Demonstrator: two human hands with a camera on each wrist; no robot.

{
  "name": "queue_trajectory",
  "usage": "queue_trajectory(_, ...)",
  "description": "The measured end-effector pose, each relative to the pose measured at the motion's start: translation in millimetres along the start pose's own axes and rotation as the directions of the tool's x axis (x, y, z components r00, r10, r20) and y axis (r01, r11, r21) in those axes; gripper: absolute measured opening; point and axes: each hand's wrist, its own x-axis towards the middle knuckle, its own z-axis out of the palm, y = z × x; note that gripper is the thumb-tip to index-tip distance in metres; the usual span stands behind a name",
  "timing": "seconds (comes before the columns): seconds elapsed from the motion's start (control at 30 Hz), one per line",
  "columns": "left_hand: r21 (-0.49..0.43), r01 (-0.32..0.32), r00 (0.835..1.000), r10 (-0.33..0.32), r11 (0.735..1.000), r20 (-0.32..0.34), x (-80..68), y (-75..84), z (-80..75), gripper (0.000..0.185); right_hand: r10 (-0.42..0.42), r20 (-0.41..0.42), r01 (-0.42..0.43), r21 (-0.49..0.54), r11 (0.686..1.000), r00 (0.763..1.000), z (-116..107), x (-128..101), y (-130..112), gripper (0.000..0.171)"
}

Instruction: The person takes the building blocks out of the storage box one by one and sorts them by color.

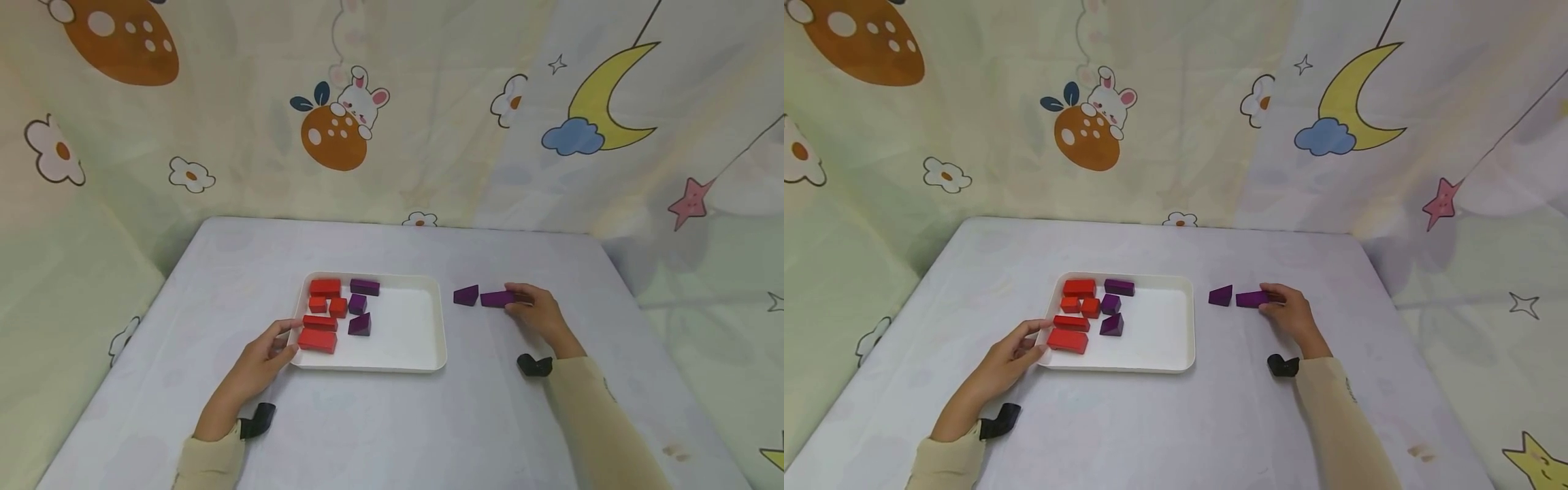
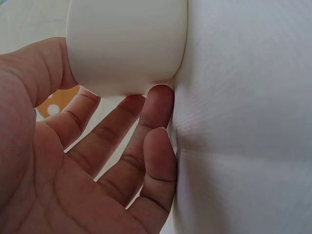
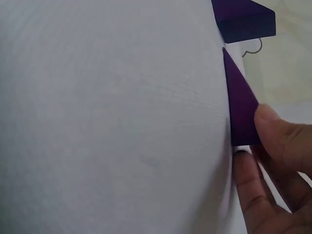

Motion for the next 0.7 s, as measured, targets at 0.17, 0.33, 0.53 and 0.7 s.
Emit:
queue_trajectory(0.17,0.001,0.003,1.0,-0.003,1.0,-0.002,0.9,-0.2,0.0,0.05,0.041,-0.03,-0.041,0.015,0.999,0.999,-3,-10,-13,0.058)
queue_trajectory(0.33,0.004,-0.003,1.0,0.003,1.0,-0.003,1.6,0.1,-0.8,0.05,0.025,-0.082,-0.021,0.057,0.998,0.996,6,-21,-33,0.057)
queue_trajectory(0.53,0.01,0.0,1.0,0.0,1.0,-0.003,1.1,0.1,-1.0,0.049,-0.049,-0.089,0.06,0.115,0.992,0.995,28,-33,-58,0.054)
queue_trajectory(0.7,0.013,-0.016,1.0,0.016,1.0,-0.01,2.3,-1.4,-1.2,0.049,-0.122,-0.07,0.132,0.154,0.979,0.99,49,-39,-77,0.051)
